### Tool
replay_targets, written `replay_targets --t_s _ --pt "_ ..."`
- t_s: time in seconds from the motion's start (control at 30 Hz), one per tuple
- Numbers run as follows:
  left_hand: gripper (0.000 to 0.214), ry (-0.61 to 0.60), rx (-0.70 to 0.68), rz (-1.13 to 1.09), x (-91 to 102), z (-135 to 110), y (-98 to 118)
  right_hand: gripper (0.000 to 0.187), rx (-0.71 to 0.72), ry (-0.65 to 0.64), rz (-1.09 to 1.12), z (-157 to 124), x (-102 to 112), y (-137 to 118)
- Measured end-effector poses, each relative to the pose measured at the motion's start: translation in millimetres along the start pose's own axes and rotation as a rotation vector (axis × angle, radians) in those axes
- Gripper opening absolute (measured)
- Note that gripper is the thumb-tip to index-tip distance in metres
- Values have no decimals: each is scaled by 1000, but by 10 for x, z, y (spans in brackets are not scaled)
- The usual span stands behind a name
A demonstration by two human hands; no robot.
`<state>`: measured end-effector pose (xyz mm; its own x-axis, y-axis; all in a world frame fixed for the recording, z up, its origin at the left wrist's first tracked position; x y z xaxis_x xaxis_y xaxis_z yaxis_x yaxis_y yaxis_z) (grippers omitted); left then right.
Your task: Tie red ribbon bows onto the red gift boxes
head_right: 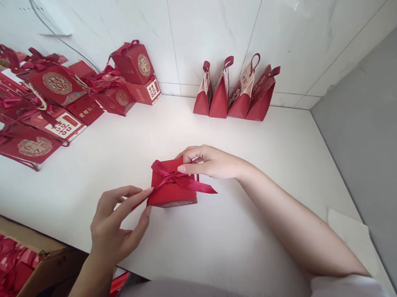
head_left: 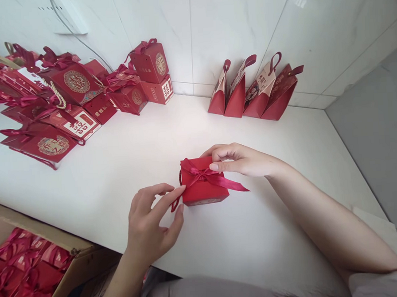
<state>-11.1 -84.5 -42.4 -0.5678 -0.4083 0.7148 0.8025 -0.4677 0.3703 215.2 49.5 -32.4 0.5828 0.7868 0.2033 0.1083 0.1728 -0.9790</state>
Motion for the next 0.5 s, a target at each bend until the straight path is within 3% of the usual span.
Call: replay_targets --t_s 0.1,0.2,0.27,0.4,0.5 --pt "48 87 -4 23 10 7 -27 36 -10 16 21 7 1 32" --pt "35 136 105 -48 32 56 -24 37 -2 16 19 8 2 40" --pt "31 116 144 -88 48 95 -20 37 5 15 10 5 3 31" --pt "47 -27 80 -74 50 129 -83 36 11 17 7 3 4 16" --pt "41 26 54 -45 45 111 -170 37 1 19 8 10 3 29"
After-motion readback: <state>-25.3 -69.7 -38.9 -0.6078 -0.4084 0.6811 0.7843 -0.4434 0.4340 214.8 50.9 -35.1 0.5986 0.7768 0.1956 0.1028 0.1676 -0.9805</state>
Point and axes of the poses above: each hand's wrist, its own z-axis towards the middle knuckle, its own x-axis out of the back of the hand, y = z × x, the point moved 2 cm from there along z, towards the middle knuckle, and after that the axes turned 2 degrees about x, right-handed, at the moved point
